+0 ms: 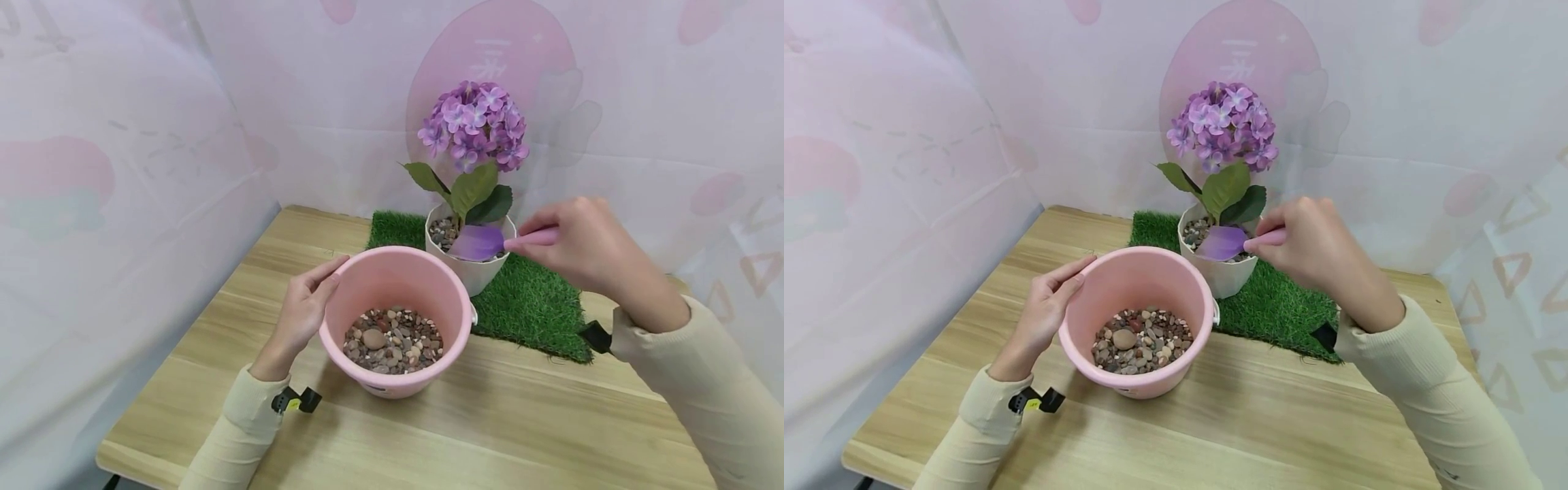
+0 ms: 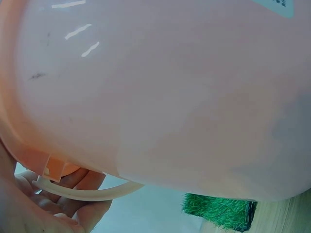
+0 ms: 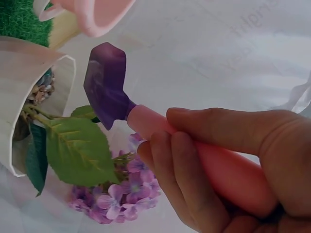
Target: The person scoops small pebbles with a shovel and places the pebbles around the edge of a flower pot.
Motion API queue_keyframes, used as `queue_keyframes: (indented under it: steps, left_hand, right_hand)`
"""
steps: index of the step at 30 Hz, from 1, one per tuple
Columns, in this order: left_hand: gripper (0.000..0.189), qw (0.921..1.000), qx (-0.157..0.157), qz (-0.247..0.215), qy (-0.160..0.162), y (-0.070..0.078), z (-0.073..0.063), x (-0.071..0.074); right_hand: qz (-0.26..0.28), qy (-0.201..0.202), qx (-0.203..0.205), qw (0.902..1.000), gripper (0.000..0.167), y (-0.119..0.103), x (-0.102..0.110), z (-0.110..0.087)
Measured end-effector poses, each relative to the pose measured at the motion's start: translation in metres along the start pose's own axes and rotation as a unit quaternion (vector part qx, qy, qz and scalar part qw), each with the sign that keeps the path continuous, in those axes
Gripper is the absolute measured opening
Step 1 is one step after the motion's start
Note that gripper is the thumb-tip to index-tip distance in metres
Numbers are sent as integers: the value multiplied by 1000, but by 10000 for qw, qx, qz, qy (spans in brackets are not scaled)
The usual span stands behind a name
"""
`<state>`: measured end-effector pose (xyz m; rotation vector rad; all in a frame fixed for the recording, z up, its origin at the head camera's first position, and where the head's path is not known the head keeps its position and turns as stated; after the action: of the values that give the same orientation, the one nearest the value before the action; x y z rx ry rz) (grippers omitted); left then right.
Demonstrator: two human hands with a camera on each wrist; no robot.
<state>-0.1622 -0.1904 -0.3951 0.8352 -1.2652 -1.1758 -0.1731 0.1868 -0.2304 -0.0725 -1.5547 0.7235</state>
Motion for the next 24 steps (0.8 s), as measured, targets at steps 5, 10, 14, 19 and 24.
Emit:
queue_keyframes:
  steps: [5, 10, 14, 19, 24]
  left_hand:
    - [39, 10000, -22, -23, -21, 1, 0, 0]
    - [39, 10000, -2, -69, -19, 0, 0, 0]
    - [39, 9999, 32, -119, 1, 0, 1, 0]
    - [39, 9999, 58, -87, 22, -1, 1, -1]
    - [39, 10000, 78, -22, 32, 0, 1, 0]
  right_hand:
    - [-163, 128, 476, 9986, 14, -11, 2, -7]
    - [-322, 185, 1052, 9938, 8, -21, -2, -10]
    - [-228, 52, 1236, 9921, 8, -27, -9, -11]
    - [-363, -114, 1426, 9890, 9, -32, -19, -9]
    - [-485, -335, 1577, 9857, 9, -37, -29, -5]
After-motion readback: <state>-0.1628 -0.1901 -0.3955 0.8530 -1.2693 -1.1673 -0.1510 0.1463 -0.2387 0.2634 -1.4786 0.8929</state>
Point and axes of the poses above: each hand's wrist, its own z-axis towards the middle knuckle, its own x-axis out of the back of the hand, y = z × x, the point moved 1 cm from there along z, towards the middle knuckle, and after that the axes turned 6 degrees about -y, right-handed, at the moved point
